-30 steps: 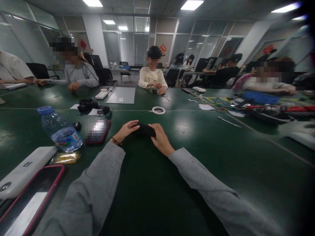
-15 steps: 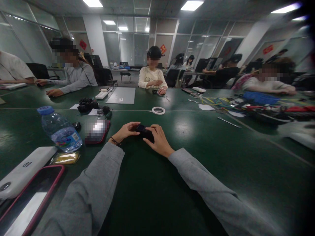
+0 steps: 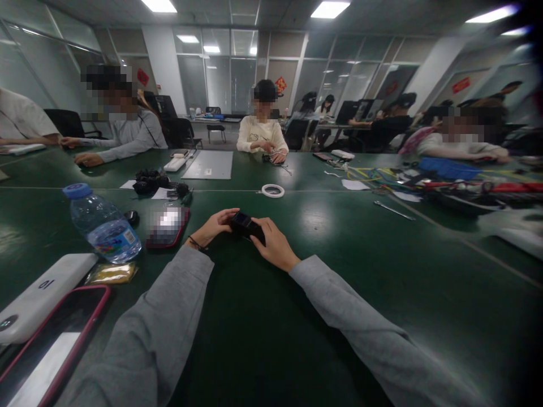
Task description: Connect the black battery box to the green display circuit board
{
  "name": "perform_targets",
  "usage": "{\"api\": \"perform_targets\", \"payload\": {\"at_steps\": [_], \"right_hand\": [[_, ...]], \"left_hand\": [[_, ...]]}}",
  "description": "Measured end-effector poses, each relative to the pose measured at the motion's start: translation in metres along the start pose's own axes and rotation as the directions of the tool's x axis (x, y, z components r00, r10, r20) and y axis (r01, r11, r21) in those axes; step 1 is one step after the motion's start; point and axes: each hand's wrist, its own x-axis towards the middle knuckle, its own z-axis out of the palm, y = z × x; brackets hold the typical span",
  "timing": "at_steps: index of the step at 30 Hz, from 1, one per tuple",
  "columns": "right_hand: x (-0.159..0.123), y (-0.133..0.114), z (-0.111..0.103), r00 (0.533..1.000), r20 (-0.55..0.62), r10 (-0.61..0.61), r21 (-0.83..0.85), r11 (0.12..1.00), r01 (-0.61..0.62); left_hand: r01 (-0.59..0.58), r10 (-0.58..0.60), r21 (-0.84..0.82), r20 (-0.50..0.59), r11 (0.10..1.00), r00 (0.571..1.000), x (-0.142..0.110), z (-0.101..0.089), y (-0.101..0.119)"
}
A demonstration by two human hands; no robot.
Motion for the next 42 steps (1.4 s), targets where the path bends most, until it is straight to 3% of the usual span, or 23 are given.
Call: {"api": "perform_targets", "payload": {"at_steps": [4, 8, 11, 18, 29, 42], "right_hand": [[0.001, -0.005, -0.005, 0.981, -0.185, 0.057, 0.051, 0.997, -0.049], [0.003, 0.005, -0.007, 0.895, -0.409, 0.175, 0.083, 0.984, -0.155], [0.004, 0.022, -0.002, 0.844, -0.476, 0.249, 0.084, 0.968, -0.239], [0.002, 0.048, 0.009, 0.831, -0.435, 0.347, 0.084, 0.934, -0.346], [0.002, 0.047, 0.011, 0.867, -0.348, 0.357, 0.07, 0.932, -0.356], [0.0, 0.045, 0.01, 0.907, -0.253, 0.337, 0.03, 0.94, -0.341]], "left_hand": [[0.003, -0.003, -0.014, -0.008, 1.0, 1.0, 0.0, 0.001, -0.001], [0.003, -0.003, 0.012, 0.038, 1.0, 0.999, -0.003, 0.003, 0.004], [0.006, -0.008, 0.057, 0.038, 0.998, 0.999, -0.002, 0.004, 0.006], [0.004, -0.009, 0.094, 0.047, 0.996, 0.999, 0.004, 0.006, 0.001], [-0.018, 0.021, 0.107, -0.029, 0.994, 0.999, 0.007, 0.002, -0.006], [0.015, -0.009, 0.109, -0.055, 0.994, 0.998, 0.003, 0.009, 0.003]]}}
